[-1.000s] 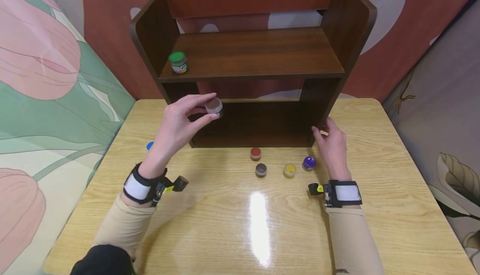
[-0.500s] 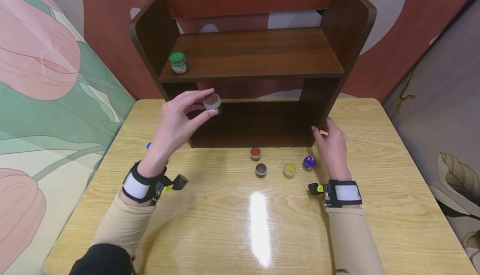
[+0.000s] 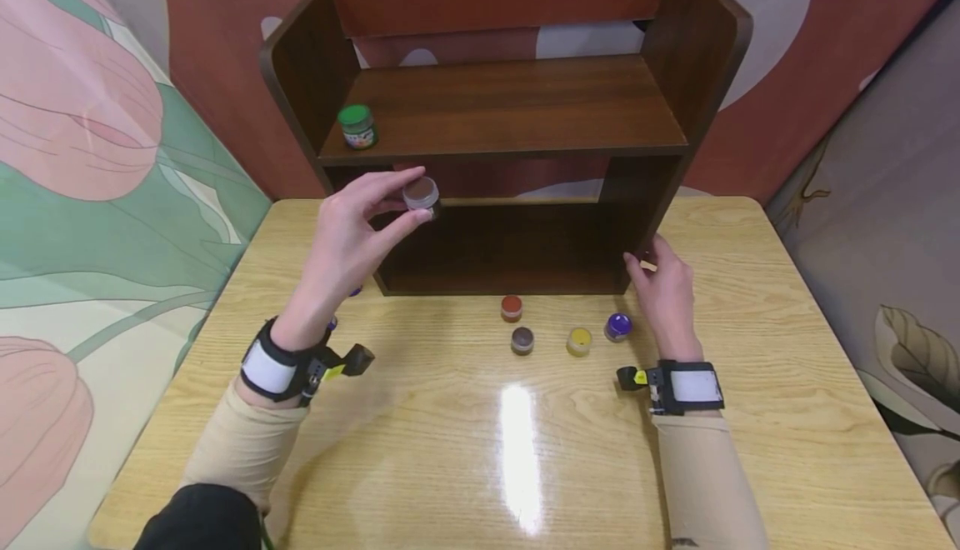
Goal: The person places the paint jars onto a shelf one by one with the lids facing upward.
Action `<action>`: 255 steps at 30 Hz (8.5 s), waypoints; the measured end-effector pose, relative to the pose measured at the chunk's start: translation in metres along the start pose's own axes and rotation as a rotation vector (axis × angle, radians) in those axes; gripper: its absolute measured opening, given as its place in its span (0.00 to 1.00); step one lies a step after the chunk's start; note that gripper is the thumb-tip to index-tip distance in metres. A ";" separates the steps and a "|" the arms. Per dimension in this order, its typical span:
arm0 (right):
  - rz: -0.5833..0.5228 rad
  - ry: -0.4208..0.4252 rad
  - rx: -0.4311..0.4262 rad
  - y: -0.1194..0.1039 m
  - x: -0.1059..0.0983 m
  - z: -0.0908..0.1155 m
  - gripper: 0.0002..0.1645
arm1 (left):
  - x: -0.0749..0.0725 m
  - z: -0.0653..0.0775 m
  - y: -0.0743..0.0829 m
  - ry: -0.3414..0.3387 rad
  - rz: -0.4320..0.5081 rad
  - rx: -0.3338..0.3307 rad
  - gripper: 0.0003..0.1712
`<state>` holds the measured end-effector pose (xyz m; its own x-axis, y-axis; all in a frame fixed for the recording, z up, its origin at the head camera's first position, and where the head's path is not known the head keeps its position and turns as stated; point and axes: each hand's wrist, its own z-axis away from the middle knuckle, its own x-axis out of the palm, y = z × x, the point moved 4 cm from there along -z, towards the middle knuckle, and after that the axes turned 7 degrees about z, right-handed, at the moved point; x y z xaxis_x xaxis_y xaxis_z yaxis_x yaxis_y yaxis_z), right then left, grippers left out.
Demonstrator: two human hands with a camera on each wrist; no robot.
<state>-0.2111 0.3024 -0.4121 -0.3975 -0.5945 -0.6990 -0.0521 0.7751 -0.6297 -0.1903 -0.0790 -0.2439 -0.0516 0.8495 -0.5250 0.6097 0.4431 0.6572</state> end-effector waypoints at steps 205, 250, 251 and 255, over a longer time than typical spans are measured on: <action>0.001 0.003 0.010 -0.005 -0.001 0.001 0.22 | 0.060 0.009 0.029 -0.002 -0.425 0.479 0.12; -0.011 0.008 0.024 -0.005 -0.002 0.001 0.24 | 0.150 0.080 -0.041 -0.614 -0.455 0.247 0.24; -0.010 0.008 0.024 -0.005 -0.001 0.001 0.24 | 0.151 0.080 -0.042 -0.621 -0.450 0.240 0.24; -0.005 0.009 0.021 -0.005 -0.001 0.001 0.23 | 0.157 0.083 -0.046 -0.633 -0.406 0.207 0.24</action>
<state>-0.2097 0.2986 -0.4087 -0.4058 -0.5963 -0.6926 -0.0349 0.7674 -0.6403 -0.1609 0.0096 -0.4017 0.1208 0.2797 -0.9525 0.7780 0.5693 0.2658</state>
